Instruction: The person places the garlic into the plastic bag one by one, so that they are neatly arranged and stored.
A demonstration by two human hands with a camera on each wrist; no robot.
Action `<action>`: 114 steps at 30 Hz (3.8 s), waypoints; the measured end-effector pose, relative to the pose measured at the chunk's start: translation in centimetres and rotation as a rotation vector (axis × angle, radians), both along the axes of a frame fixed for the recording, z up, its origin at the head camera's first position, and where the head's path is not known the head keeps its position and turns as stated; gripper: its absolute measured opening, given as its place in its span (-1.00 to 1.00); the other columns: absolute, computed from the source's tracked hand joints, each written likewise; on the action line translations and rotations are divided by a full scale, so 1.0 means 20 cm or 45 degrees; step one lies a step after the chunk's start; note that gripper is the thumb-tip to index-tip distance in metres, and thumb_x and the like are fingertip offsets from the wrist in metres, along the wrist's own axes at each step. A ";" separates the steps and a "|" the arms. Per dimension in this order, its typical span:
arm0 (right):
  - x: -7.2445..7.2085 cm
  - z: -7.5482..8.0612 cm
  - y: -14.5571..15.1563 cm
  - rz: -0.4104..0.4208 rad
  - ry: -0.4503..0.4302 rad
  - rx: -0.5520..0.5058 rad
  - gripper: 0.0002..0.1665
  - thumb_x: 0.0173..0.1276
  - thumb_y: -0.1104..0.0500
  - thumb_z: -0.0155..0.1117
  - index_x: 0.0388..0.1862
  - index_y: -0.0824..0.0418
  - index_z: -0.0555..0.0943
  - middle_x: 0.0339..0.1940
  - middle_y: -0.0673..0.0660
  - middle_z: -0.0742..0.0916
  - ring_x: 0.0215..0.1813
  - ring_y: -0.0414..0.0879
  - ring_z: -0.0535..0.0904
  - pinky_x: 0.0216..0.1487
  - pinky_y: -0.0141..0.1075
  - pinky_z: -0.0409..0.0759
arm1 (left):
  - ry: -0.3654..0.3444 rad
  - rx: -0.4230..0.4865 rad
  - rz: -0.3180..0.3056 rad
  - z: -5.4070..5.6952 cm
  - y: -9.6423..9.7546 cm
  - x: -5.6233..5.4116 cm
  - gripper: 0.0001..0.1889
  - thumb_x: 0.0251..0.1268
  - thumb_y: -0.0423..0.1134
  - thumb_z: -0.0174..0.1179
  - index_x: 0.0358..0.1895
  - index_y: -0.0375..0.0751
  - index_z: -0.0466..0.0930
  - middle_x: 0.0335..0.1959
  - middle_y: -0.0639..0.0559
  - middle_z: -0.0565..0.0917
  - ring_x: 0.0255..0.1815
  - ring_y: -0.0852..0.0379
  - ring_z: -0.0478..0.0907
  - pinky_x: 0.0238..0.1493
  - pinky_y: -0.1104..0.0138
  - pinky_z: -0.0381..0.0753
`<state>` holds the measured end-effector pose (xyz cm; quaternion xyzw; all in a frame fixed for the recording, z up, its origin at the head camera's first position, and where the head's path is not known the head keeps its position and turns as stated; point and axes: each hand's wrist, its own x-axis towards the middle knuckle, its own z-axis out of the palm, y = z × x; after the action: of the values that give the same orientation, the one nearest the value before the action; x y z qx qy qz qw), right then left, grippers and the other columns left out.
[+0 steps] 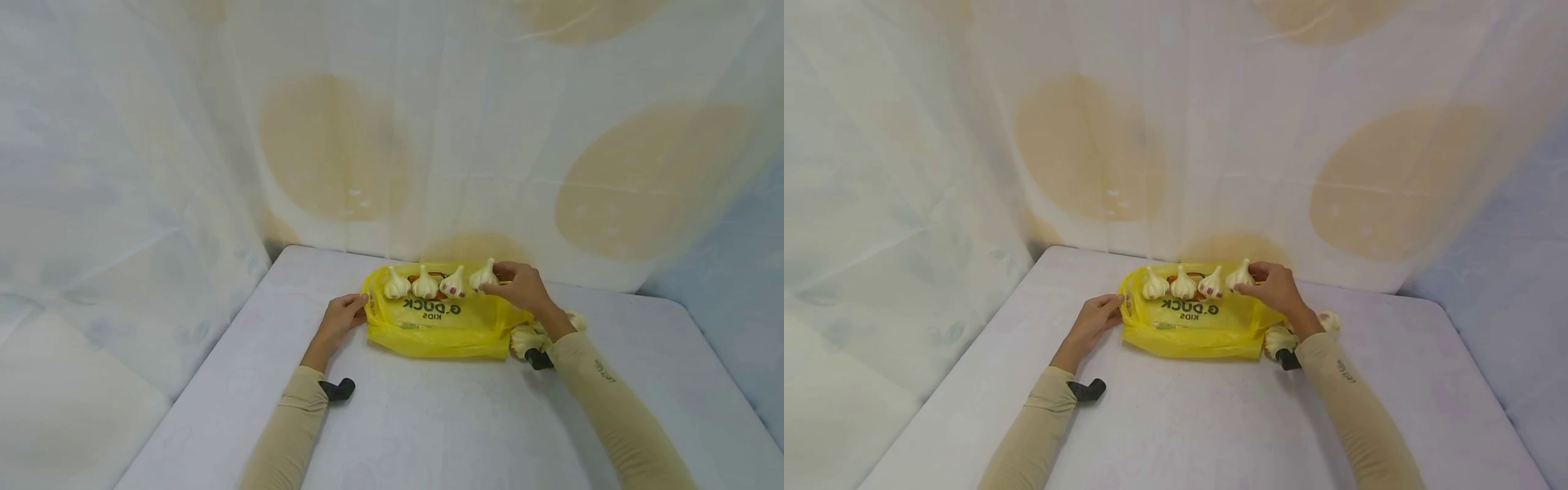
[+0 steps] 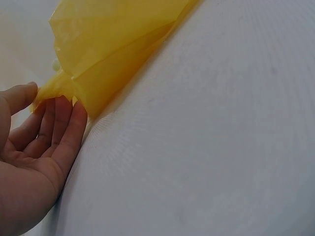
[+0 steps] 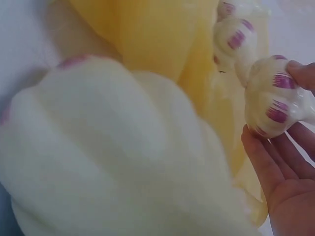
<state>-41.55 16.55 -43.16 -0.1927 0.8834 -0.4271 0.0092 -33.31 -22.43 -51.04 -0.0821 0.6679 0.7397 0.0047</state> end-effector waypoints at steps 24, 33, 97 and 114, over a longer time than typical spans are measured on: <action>-0.04 -0.12 0.01 0.066 -0.079 0.074 -0.21 0.27 -0.04 0.42 0.33 0.36 0.41 0.27 0.37 0.52 0.26 0.26 0.47 0.15 0.07 0.53 | -0.011 -0.021 0.016 0.00 0.01 0.04 -0.63 0.39 -0.07 0.21 0.04 -0.31 0.63 -0.07 -0.16 0.66 -0.08 0.03 0.60 0.00 0.21 0.63; -0.04 -0.14 0.03 0.080 -0.135 0.073 -0.14 0.27 -0.11 0.40 0.37 0.36 0.36 0.30 0.36 0.50 0.31 0.25 0.42 0.21 0.10 0.47 | 0.004 -0.024 -0.004 0.01 0.00 0.06 -0.62 0.40 -0.06 0.19 0.04 -0.31 0.63 -0.06 -0.16 0.66 -0.08 0.03 0.60 -0.01 0.24 0.64; 0.16 0.09 0.17 0.117 0.152 -0.002 -0.34 0.30 0.01 0.40 0.29 0.25 0.47 0.20 0.30 0.58 0.17 0.26 0.53 0.07 -0.13 0.59 | -0.012 -0.007 -0.023 -0.01 0.01 0.00 -0.66 0.42 -0.10 0.18 0.03 -0.30 0.63 -0.05 -0.16 0.66 -0.05 0.00 0.60 -0.02 0.26 0.64; 0.37 0.00 0.28 0.020 0.175 -0.103 -0.33 0.24 0.04 0.46 0.27 0.25 0.49 0.15 0.24 0.62 0.12 0.15 0.59 0.02 -0.44 0.58 | -0.006 -0.031 -0.012 0.02 -0.03 -0.01 -0.62 0.41 -0.09 0.19 0.07 -0.34 0.60 -0.03 -0.18 0.64 -0.06 0.01 0.60 0.00 0.26 0.63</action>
<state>-34.11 22.06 -43.08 -0.2285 0.8625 -0.4481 -0.0559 -33.41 -22.97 -50.58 -0.0810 0.6773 0.7312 0.0087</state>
